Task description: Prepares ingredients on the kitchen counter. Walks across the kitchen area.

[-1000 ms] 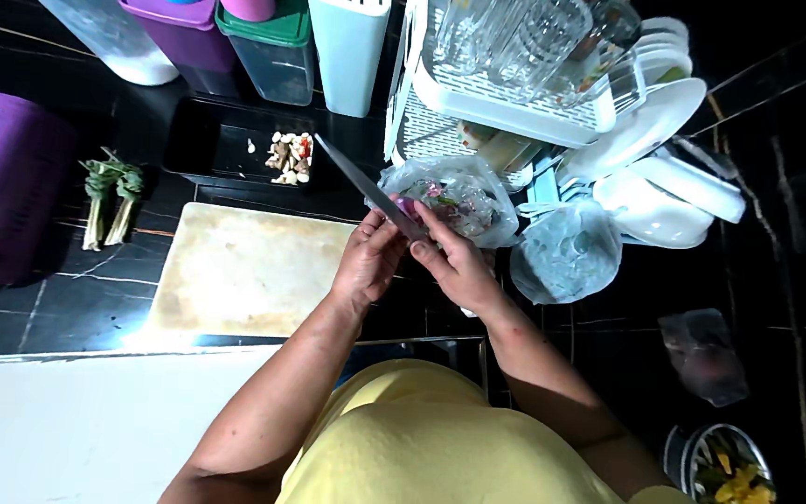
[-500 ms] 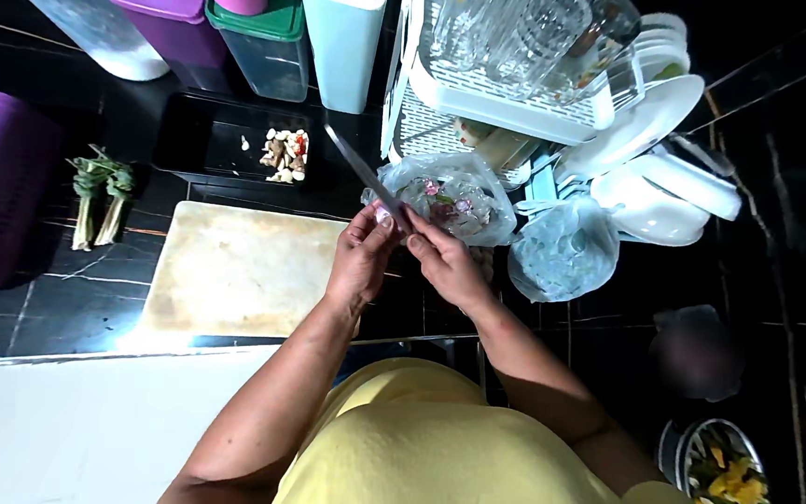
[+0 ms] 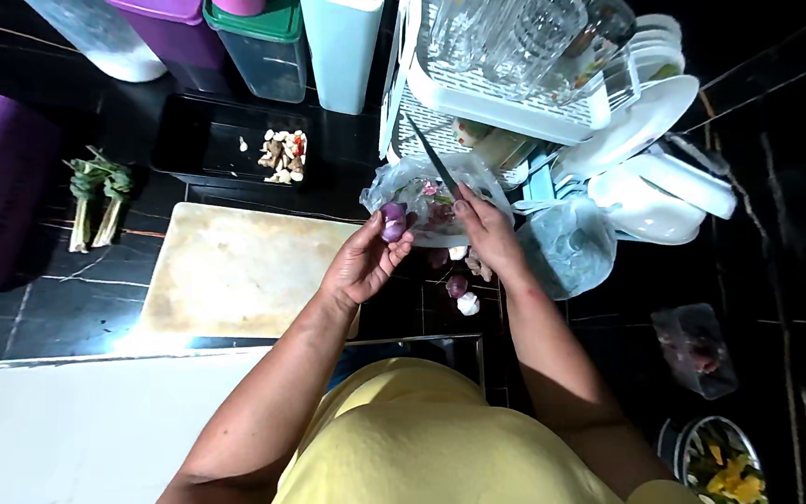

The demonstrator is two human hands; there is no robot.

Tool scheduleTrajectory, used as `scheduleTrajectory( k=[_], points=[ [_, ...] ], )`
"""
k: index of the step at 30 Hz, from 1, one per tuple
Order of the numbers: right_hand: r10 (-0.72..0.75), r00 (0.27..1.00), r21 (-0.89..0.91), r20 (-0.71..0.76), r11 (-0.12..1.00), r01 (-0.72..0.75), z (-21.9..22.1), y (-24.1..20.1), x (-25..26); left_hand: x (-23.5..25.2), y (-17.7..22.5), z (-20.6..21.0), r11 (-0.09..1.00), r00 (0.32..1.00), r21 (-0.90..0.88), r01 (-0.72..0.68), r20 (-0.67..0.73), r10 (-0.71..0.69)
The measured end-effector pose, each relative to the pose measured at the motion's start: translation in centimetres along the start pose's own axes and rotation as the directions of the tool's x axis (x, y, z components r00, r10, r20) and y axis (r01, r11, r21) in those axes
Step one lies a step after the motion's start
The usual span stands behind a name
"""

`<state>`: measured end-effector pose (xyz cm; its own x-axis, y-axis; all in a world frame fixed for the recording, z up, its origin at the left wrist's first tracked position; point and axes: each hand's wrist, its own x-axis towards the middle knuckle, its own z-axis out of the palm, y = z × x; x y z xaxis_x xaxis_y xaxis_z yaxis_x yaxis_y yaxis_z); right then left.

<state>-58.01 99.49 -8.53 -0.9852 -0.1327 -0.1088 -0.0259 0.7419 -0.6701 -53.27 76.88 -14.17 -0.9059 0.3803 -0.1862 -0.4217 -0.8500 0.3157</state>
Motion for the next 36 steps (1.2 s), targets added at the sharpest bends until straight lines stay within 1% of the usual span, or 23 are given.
scheduleTrajectory(
  k=[2,5,9,11,12,13,14,15,16,17,18,19,20,21,23,24,26,27,29,31,32,34,36],
  points=[
    [-0.040,0.999,-0.043,0.008,0.998,0.040,0.4,0.6,0.4,0.0,0.1,-0.1,0.999,0.999,-0.021,0.045,0.010,-0.045],
    [-0.035,0.999,-0.039,0.034,0.999,0.036,0.6,0.6,0.5,0.1,0.2,-0.3,0.997,0.995,-0.009,0.079,0.061,-0.079],
    [0.072,0.995,0.013,0.067,0.997,-0.073,0.5,0.4,0.2,0.3,0.2,-0.4,0.996,0.990,0.014,0.090,0.108,-0.091],
    [0.123,0.990,0.058,0.067,0.990,-0.127,0.4,0.7,0.1,0.1,0.5,-0.3,0.996,0.992,0.027,0.079,0.097,-0.082],
    [0.142,0.987,0.093,0.076,0.985,-0.149,0.2,0.9,0.0,-0.1,0.8,-0.3,0.995,0.995,0.083,0.056,0.074,-0.062],
    [0.156,0.983,0.125,0.093,0.978,-0.167,0.0,1.2,-0.2,-0.5,1.4,-0.4,0.979,0.999,0.203,0.018,0.023,-0.023],
    [0.165,0.980,0.156,0.111,0.971,-0.181,-0.5,1.4,-0.3,-1.0,2.0,-0.5,0.917,0.998,0.398,-0.015,-0.054,0.040],
    [0.170,0.978,0.190,0.120,0.963,-0.191,-1.0,1.7,-0.7,-1.5,2.7,-0.9,0.785,0.983,0.620,-0.023,-0.128,0.130],
    [0.171,0.978,0.222,0.122,0.956,-0.195,-1.6,1.8,-1.2,-2.1,3.4,-1.7,0.575,0.954,0.818,0.013,-0.183,0.238],
    [0.162,0.980,0.251,0.114,0.950,-0.186,-2.2,2.0,-1.8,-2.7,4.0,-2.7,0.314,0.919,0.945,0.094,-0.203,0.337],
    [0.144,0.984,0.274,0.101,0.947,-0.167,-2.8,2.4,-2.5,-3.1,4.5,-4.2,0.046,0.888,0.982,0.185,-0.187,0.421],
    [0.124,0.989,0.302,0.085,0.942,-0.145,-3.2,2.9,-3.2,-3.4,4.9,-6.0,-0.169,0.866,0.948,0.270,-0.162,0.473],
    [0.106,0.992,0.332,0.069,0.935,-0.123,-3.6,3.4,-3.8,-3.7,5.1,-7.6,-0.299,0.844,0.884,0.360,-0.172,0.508],
    [0.095,0.994,0.363,0.056,0.925,-0.109,-3.9,4.0,-4.4,-4.0,5.0,-8.8,-0.366,0.822,0.827,0.426,-0.184,0.539],
    [0.119,0.992,0.396,0.037,0.910,-0.124,-4.2,5.0,-5.5,-4.5,4.6,-9.6,-0.440,0.791,0.771,0.461,-0.133,0.597],
    [0.134,0.991,0.406,0.024,0.904,-0.132,-4.4,5.4,-6.1,-4.6,4.3,-9.3,-0.454,0.788,0.784,0.424,-0.071,0.612],
    [0.160,0.987,0.424,0.004,0.894,-0.146,-4.6,5.9,-7.2,-4.4,3.2,-7.1,-0.485,0.807,0.828,0.280,0.071,0.586],
    [0.164,0.986,0.440,-0.009,0.887,-0.143,-4.7,6.1,-7.6,-3.9,2.3,-5.4,-0.489,0.837,0.849,0.200,0.112,0.536],
    [0.164,0.986,0.462,-0.018,0.876,-0.137,-4.8,6.3,-8.3,-2.4,-0.8,-2.4,-0.536,0.907,0.844,0.027,0.205,0.367],
    [0.156,0.987,0.477,-0.028,0.870,-0.124,-4.8,6.1,-8.6,-0.1,-4.6,-0.9,-0.608,0.930,0.771,-0.188,0.339,0.144],
    [0.142,0.989,0.480,-0.030,0.870,-0.110,-4.8,5.9,-8.6,1.2,-6.4,-0.8,-0.637,0.932,0.730,-0.248,0.359,0.049],
    [0.110,0.993,0.476,-0.034,0.876,-0.081,-4.7,5.5,-8.8,3.6,-9.2,-1.4,-0.708,0.953,0.659,-0.253,0.295,-0.067],
    [0.090,0.995,0.475,-0.033,0.878,-0.064,-4.6,5.2,-9.1,5.2,-10.6,-2.5,-0.757,0.964,0.618,-0.215,0.257,-0.065]
  ],
)
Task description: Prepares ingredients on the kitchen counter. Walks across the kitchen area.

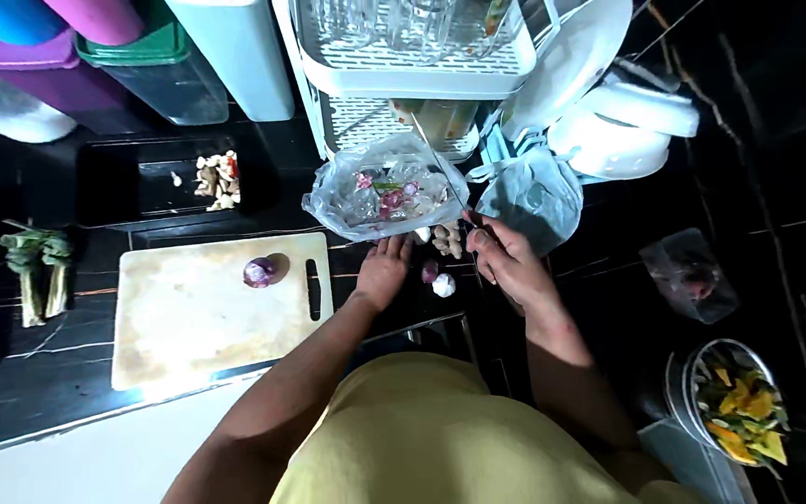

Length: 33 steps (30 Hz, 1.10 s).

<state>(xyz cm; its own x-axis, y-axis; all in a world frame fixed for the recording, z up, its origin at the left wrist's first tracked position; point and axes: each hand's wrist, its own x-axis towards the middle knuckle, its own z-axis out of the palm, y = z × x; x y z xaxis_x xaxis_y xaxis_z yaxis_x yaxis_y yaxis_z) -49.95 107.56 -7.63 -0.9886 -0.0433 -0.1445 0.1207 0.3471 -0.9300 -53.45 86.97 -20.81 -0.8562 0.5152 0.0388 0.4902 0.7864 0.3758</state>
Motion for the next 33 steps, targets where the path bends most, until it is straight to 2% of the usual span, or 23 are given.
scheduleTrajectory(
  k=[5,7,9,11,13,14,15,17,20,23,25,28,33],
  points=[
    [-0.013,0.999,0.055,0.038,0.998,0.011,0.2,0.5,-0.8,-0.2,-1.1,2.0,1.000,0.993,-0.013,0.010,-0.116,-0.011],
    [-0.004,0.999,0.075,0.046,0.997,0.001,0.6,0.8,-0.8,-1.0,-1.1,2.1,0.995,0.995,-0.083,0.064,-0.065,-0.070],
    [0.008,0.998,0.088,0.057,0.996,-0.013,1.2,0.8,-0.6,-1.7,-0.9,0.8,0.938,0.982,-0.293,0.188,0.059,-0.179],
    [-0.022,0.995,0.104,0.093,0.995,0.012,1.9,0.4,-0.4,-2.6,-0.6,-0.9,0.757,0.966,-0.607,0.242,0.074,-0.250],
    [-0.076,0.984,0.107,0.163,0.992,0.059,2.6,0.2,-0.4,-3.4,0.0,-3.4,0.451,0.958,-0.868,0.209,0.089,-0.271],
    [-0.122,0.972,0.092,0.199,0.990,0.105,3.0,0.2,-0.4,-3.6,0.2,-5.0,0.308,0.961,-0.933,0.185,0.105,-0.257],
    [-0.163,0.958,0.052,0.237,0.987,0.155,3.3,0.1,-0.3,-3.8,0.3,-6.4,0.214,0.966,-0.965,0.155,0.103,-0.236],
    [-0.216,0.930,-0.047,0.298,0.970,0.240,4.0,-0.2,0.0,-4.0,0.0,-8.5,0.138,0.981,-0.988,0.076,0.050,-0.189],
    [-0.259,0.918,-0.114,0.301,0.946,0.305,5.0,-0.6,0.5,-3.9,-0.8,-10.1,0.132,0.982,-0.990,-0.040,-0.064,-0.178],
    [-0.276,0.918,-0.132,0.284,0.937,0.322,5.6,-1.2,0.8,-3.9,-1.0,-10.9,0.055,0.955,-0.997,-0.052,-0.066,-0.289],
    [-0.301,0.911,-0.148,0.281,0.925,0.351,5.9,-1.5,1.0,-3.9,-1.0,-11.2,0.029,0.946,-0.995,-0.091,-0.096,-0.308],
    [-0.322,0.905,-0.176,0.280,0.909,0.378,6.1,-1.9,1.0,-3.8,-1.2,-11.3,0.093,0.943,-0.984,-0.149,-0.170,-0.287],
    [-0.374,0.911,-0.217,0.173,0.888,0.405,7.3,-2.3,1.0,-4.0,-0.8,-11.8,0.296,0.913,-0.933,-0.203,-0.290,-0.288]
  ],
)
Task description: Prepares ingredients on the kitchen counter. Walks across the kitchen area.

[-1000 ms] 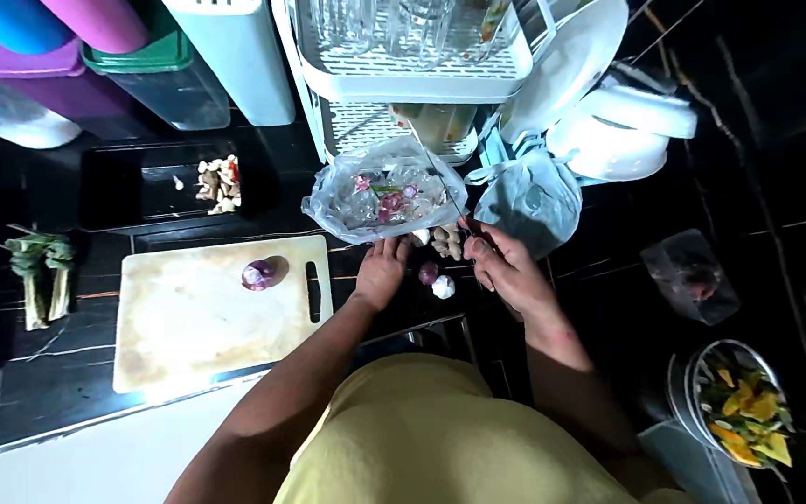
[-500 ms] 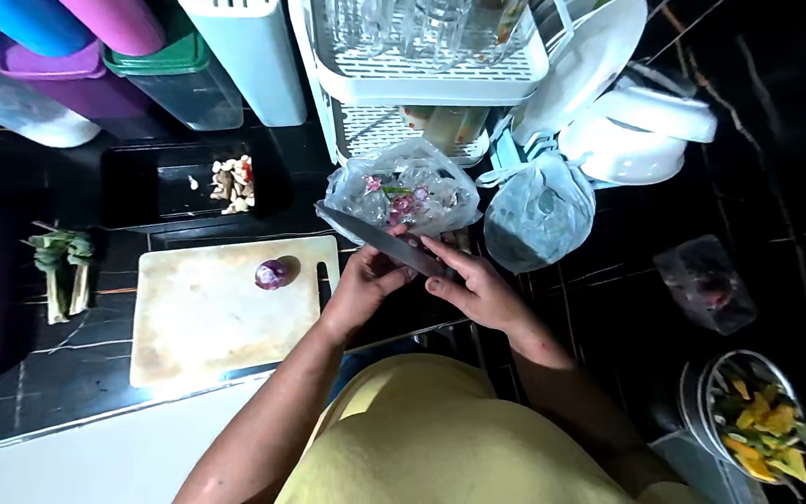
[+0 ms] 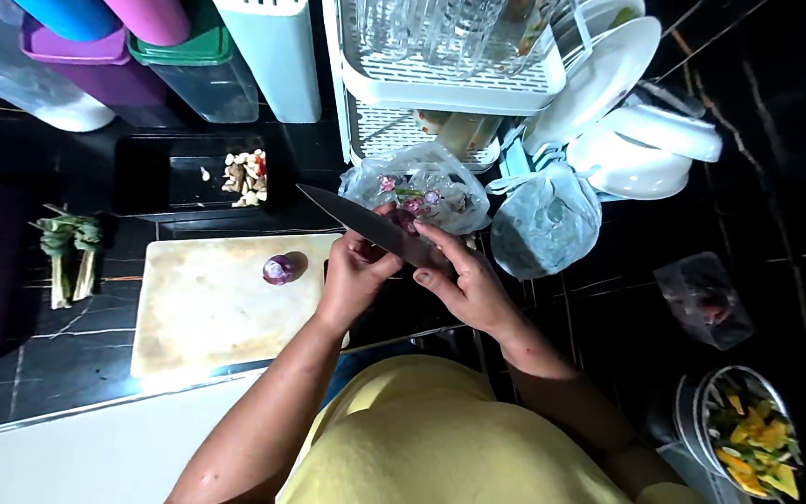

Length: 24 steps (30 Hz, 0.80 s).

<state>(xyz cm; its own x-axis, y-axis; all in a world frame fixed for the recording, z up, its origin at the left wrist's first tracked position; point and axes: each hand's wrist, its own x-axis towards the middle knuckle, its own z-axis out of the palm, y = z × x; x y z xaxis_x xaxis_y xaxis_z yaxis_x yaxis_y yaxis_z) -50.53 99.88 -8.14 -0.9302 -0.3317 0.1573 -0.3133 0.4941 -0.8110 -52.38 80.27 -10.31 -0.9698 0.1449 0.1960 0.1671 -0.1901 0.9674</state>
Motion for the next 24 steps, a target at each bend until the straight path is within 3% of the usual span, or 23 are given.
scheduleTrajectory(
  k=[5,9,12,16,19,21,24],
  points=[
    [-0.049,0.990,-0.066,-0.130,0.997,0.041,1.6,-0.2,0.7,0.0,0.2,0.7,0.992,0.991,0.088,-0.087,-0.099,0.095],
    [-0.009,0.991,0.081,-0.136,0.997,0.020,2.3,-0.3,1.6,0.3,-0.6,0.6,0.962,0.972,0.208,-0.176,-0.120,0.203],
    [0.113,0.987,0.230,-0.113,0.969,-0.085,2.7,-0.7,2.2,0.4,-1.4,0.4,0.919,0.959,0.325,-0.222,-0.096,0.265],
    [0.369,0.929,0.493,-0.026,0.813,-0.309,3.4,-1.8,2.4,0.5,-2.1,0.1,0.828,0.946,0.494,-0.264,-0.036,0.322],
    [0.303,0.953,0.401,0.023,0.870,-0.287,2.7,-0.9,2.5,0.8,-1.4,-0.4,0.941,0.986,0.311,-0.137,-0.053,0.161],
    [0.109,0.993,0.264,0.052,0.957,-0.119,1.6,0.1,2.5,1.0,-0.3,-1.1,0.997,1.000,0.081,-0.002,-0.027,0.004],
    [-0.027,0.998,0.174,0.061,0.985,0.016,0.8,0.6,2.8,1.0,0.4,-1.5,0.999,0.999,-0.008,0.045,0.019,-0.045]
  ],
)
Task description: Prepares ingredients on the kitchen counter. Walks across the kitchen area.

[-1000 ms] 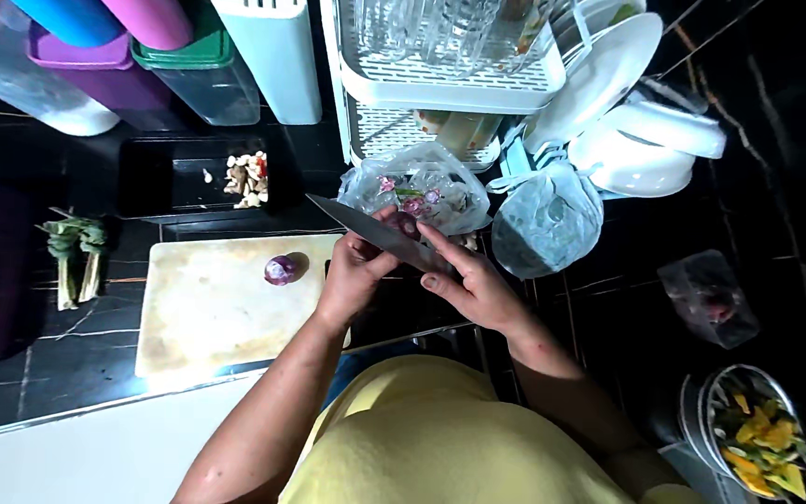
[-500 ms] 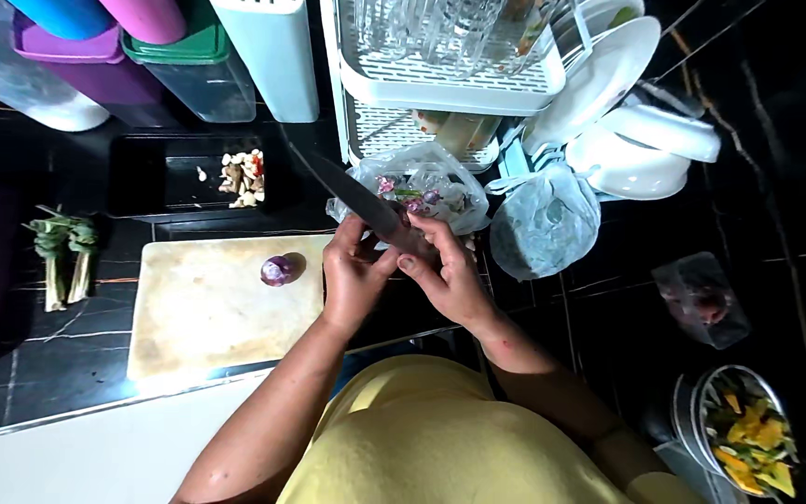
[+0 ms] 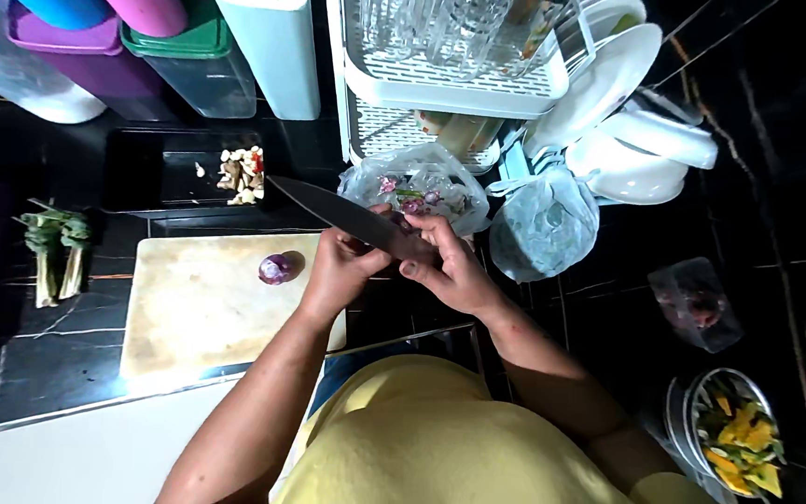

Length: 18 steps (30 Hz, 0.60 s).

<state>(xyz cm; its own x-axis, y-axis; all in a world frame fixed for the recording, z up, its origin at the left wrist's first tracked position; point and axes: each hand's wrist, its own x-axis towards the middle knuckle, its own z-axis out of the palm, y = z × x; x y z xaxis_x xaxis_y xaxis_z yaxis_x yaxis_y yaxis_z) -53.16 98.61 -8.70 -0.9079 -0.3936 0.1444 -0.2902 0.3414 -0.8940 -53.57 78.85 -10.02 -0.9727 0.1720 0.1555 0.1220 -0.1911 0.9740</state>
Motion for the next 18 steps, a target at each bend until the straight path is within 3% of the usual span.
scheduleTrajectory(
  k=[6,11,13,18],
  points=[
    [0.129,0.983,0.060,-0.129,0.991,-0.122,1.4,-0.7,0.9,-0.3,-1.4,1.4,0.960,0.986,0.249,-0.127,-0.076,0.150],
    [0.022,0.999,-0.090,-0.027,0.996,-0.025,0.9,-0.6,1.1,-0.1,-0.9,0.1,0.997,0.993,0.073,-0.038,-0.104,0.045],
    [-0.001,1.000,-0.168,-0.002,0.986,0.001,0.5,-0.4,1.2,-0.1,-0.6,-0.3,0.997,0.994,0.080,-0.021,-0.101,0.029],
    [0.133,0.989,-0.079,-0.071,0.987,-0.139,1.3,-0.7,1.5,-0.4,-1.2,0.1,0.982,0.995,0.181,-0.044,-0.081,0.060]
  ],
)
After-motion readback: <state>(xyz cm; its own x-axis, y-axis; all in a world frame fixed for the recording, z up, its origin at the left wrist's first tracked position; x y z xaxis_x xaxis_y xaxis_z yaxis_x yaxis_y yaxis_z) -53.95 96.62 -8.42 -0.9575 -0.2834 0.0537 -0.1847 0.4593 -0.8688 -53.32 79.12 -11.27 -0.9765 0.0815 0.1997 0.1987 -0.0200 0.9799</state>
